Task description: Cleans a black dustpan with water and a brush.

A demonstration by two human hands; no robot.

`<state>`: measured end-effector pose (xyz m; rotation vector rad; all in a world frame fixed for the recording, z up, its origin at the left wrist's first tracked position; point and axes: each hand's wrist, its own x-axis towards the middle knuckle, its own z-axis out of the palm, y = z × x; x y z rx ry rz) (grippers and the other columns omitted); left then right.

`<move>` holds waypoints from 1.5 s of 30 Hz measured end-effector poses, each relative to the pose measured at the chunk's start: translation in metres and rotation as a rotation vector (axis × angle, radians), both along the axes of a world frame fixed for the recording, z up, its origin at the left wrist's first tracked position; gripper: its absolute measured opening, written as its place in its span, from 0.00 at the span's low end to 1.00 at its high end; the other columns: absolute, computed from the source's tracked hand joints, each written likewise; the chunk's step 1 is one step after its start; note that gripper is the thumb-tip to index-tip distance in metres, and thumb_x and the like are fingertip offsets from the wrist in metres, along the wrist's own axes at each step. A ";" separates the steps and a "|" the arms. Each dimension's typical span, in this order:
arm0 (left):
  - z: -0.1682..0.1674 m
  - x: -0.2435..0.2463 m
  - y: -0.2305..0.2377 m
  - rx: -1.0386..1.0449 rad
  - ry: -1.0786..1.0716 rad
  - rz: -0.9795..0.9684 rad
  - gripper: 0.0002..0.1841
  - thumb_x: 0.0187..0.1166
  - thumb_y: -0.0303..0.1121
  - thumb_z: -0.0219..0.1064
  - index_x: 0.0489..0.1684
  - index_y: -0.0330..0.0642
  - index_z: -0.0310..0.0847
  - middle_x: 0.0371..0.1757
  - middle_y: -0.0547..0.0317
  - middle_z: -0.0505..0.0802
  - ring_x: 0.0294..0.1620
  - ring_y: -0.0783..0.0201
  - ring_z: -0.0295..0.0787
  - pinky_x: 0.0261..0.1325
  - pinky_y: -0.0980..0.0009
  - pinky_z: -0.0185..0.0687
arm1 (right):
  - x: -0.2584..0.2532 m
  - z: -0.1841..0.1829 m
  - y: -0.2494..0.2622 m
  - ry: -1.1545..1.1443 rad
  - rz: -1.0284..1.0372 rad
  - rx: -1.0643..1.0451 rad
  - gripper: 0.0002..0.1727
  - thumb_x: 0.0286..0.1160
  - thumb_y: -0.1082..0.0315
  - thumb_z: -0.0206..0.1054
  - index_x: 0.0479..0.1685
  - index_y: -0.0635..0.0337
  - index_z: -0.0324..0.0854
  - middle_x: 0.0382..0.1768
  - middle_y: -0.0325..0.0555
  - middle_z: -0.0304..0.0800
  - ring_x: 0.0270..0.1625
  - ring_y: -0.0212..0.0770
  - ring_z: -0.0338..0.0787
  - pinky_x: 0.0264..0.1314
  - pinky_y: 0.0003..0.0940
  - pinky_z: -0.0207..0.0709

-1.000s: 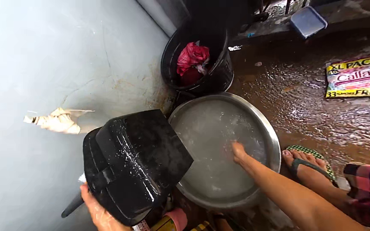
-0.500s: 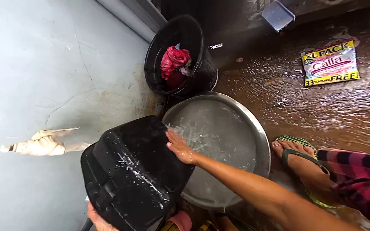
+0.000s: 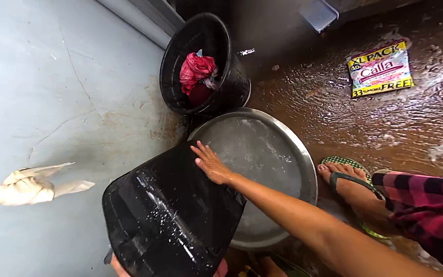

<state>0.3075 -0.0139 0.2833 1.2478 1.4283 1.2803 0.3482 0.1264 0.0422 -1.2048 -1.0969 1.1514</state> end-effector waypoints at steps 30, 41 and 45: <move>-0.041 -0.158 0.057 -0.073 -0.032 0.090 0.28 0.95 0.45 0.25 0.57 0.48 0.76 0.44 0.71 0.94 0.47 0.80 0.91 0.50 0.77 0.90 | 0.021 -0.065 -0.027 0.428 -0.063 -0.470 0.27 0.89 0.56 0.59 0.71 0.73 0.76 0.67 0.69 0.82 0.69 0.58 0.83 0.75 0.53 0.74; 0.017 -0.153 0.071 -0.186 0.024 -0.101 0.27 0.96 0.46 0.27 0.64 0.44 0.74 0.48 0.64 0.95 0.49 0.76 0.92 0.53 0.74 0.91 | 0.028 0.000 -0.076 1.510 0.250 -0.425 0.34 0.93 0.40 0.33 0.61 0.55 0.78 0.43 0.49 0.93 0.44 0.41 0.95 0.47 0.39 0.91; -0.004 -0.220 0.034 -0.297 0.949 0.060 0.16 0.76 0.17 0.61 0.62 0.22 0.76 0.53 0.40 0.89 0.56 0.56 0.88 0.66 0.60 0.82 | 0.030 0.027 -0.090 1.452 0.109 -0.503 0.32 0.93 0.42 0.38 0.63 0.58 0.77 0.41 0.51 0.92 0.42 0.42 0.94 0.45 0.40 0.90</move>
